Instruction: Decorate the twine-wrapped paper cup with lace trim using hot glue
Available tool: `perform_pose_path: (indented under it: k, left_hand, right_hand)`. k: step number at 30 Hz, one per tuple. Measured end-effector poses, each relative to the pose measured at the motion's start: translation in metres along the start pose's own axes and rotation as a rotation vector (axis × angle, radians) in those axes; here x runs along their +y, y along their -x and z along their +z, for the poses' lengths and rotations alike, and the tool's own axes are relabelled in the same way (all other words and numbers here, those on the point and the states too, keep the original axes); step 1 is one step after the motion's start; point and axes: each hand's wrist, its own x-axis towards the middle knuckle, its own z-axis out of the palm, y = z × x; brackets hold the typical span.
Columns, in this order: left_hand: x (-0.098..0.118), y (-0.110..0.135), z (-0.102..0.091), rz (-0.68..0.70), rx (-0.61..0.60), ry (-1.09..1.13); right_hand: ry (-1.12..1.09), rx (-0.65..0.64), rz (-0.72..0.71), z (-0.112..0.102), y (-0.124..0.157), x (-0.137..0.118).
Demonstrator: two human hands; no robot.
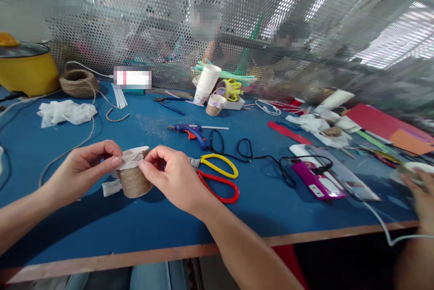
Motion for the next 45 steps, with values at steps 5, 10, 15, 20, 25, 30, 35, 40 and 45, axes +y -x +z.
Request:
perform_pose_path:
  k: [5,10,15,20,25,30,35,40,45]
  left_hand:
    - [0.0019,-0.0005,0.0,0.0,-0.011,0.035]
    - [0.0029,-0.001,0.0009,-0.019,-0.001,0.069]
    - [0.0013,-0.0012,0.0005,-0.032,-0.031,0.1]
    - [0.0014,-0.0008,-0.0001,-0.018,-0.065,0.119]
    - [0.004,-0.0003,0.0005,-0.001,-0.115,0.114]
    - [0.0057,-0.0001,0.0003,0.005,-0.118,0.102]
    - [0.0058,0.0002,0.0,0.005,-0.14,0.109]
    - [0.0066,0.0007,-0.0003,-0.008,-0.154,0.108]
    - [0.0071,0.0001,-0.0003,-0.014,-0.148,0.115]
  right_hand:
    - [0.008,0.022,-0.011,-0.0019,-0.0004,0.0006]
    - [0.04,0.0,-0.042,-0.0053,-0.0008,0.0016]
    - [0.084,0.127,-0.165,-0.0076,-0.0015,0.0042]
    - [0.064,0.11,-0.354,-0.0044,-0.0027,0.0067]
    - [0.036,0.07,-0.333,-0.0034,-0.0036,0.0073]
    - [0.059,0.074,-0.363,-0.0042,-0.0033,0.0068]
    - [0.127,0.091,-0.42,-0.0043,-0.0019,0.0055]
    - [0.173,0.061,-0.453,-0.0051,-0.0014,0.004]
    - [0.169,0.035,-0.376,-0.006,-0.0015,0.0028]
